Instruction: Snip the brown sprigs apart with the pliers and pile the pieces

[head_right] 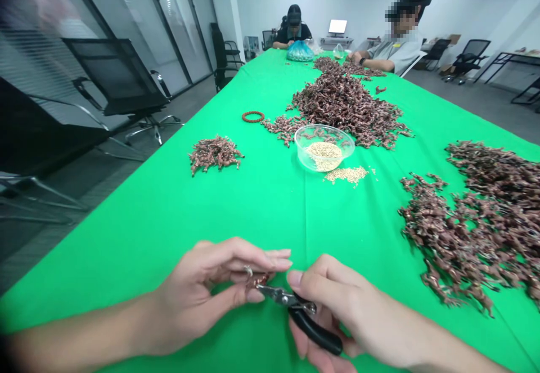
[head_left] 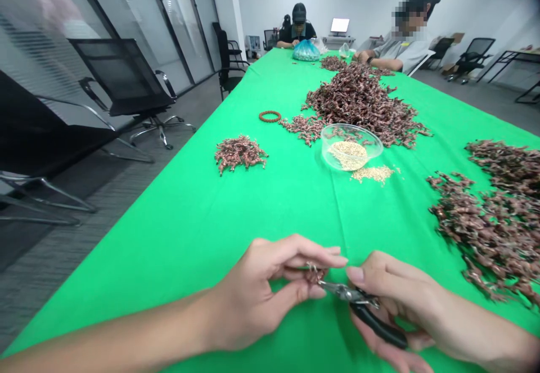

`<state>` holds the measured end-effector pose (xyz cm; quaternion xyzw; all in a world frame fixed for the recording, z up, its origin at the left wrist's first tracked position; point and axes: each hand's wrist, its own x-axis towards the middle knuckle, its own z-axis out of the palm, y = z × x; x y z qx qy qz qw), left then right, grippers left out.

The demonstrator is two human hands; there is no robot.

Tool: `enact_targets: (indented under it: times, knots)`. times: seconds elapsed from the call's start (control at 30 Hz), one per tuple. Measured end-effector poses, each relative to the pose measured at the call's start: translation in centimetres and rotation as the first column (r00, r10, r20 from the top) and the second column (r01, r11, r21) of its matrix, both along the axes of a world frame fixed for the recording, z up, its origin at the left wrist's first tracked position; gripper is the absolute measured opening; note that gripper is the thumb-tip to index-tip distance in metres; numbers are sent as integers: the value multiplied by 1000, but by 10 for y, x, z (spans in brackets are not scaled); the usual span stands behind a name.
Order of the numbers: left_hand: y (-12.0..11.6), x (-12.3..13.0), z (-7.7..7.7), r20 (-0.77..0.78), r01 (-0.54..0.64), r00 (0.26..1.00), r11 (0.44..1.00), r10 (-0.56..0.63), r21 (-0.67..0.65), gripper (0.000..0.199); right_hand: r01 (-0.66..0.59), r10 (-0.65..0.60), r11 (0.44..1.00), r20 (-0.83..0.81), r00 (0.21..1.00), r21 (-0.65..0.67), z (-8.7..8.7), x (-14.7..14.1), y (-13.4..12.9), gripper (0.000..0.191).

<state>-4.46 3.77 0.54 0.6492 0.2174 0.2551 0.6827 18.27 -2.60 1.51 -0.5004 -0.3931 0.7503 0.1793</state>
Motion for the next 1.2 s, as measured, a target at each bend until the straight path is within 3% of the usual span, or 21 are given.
enact_targets:
  times: [0.13,0.37,0.53,0.63,0.7,0.73,0.77,0.8,0.83,0.87,0.9,0.93,1.0,1.2]
  knots:
    - [0,-1,-2,40,-9,999,999,7,41,23,35,-34,997,19,999,-65,0,-3,-2,54]
    - [0,1,-3,72,-34,997,993,26,117,17,42,-64,985,-127,990,-169,6,-10,-1,54]
    - [0,0,-2,58,-41,998,996,37,74,14,38,-72,982,-178,981,-186,0,-5,2,49]
    - [2,0,0,42,-70,997,997,71,-46,10,17,-26,998,-177,984,-55,-4,-1,1,51]
    - [3,1,2,35,-83,995,989,88,-118,10,3,-3,969,-1,1000,245,-7,0,0,51]
    - [3,1,3,34,-86,995,986,92,-143,11,-29,-40,889,140,989,457,-9,0,-2,47]
    - [4,2,3,33,-86,995,983,92,-164,12,-91,-131,742,277,952,664,-11,0,-3,40]
    - [4,2,3,31,-85,995,980,92,-181,13,-183,-268,546,377,887,817,-13,-1,-4,29]
    - [5,2,4,30,-83,995,977,91,-194,14,-287,-393,347,416,820,893,-15,-2,-6,18]
    - [5,2,4,28,-81,996,975,89,-206,15,-375,-493,188,417,764,908,-18,-3,-7,13]
    - [5,3,5,28,-80,996,973,88,-215,16,-448,-555,83,415,721,890,-20,-3,-7,15]
    - [5,3,5,27,-78,996,972,86,-223,16,-503,-595,17,413,690,864,-21,-4,-8,19]
    - [5,3,6,33,-71,996,970,81,-231,17,-568,-628,-34,424,652,822,-24,-5,-8,24]
    - [4,3,7,56,-46,997,971,61,-236,18,-600,-626,-34,451,636,799,-27,-9,-7,24]
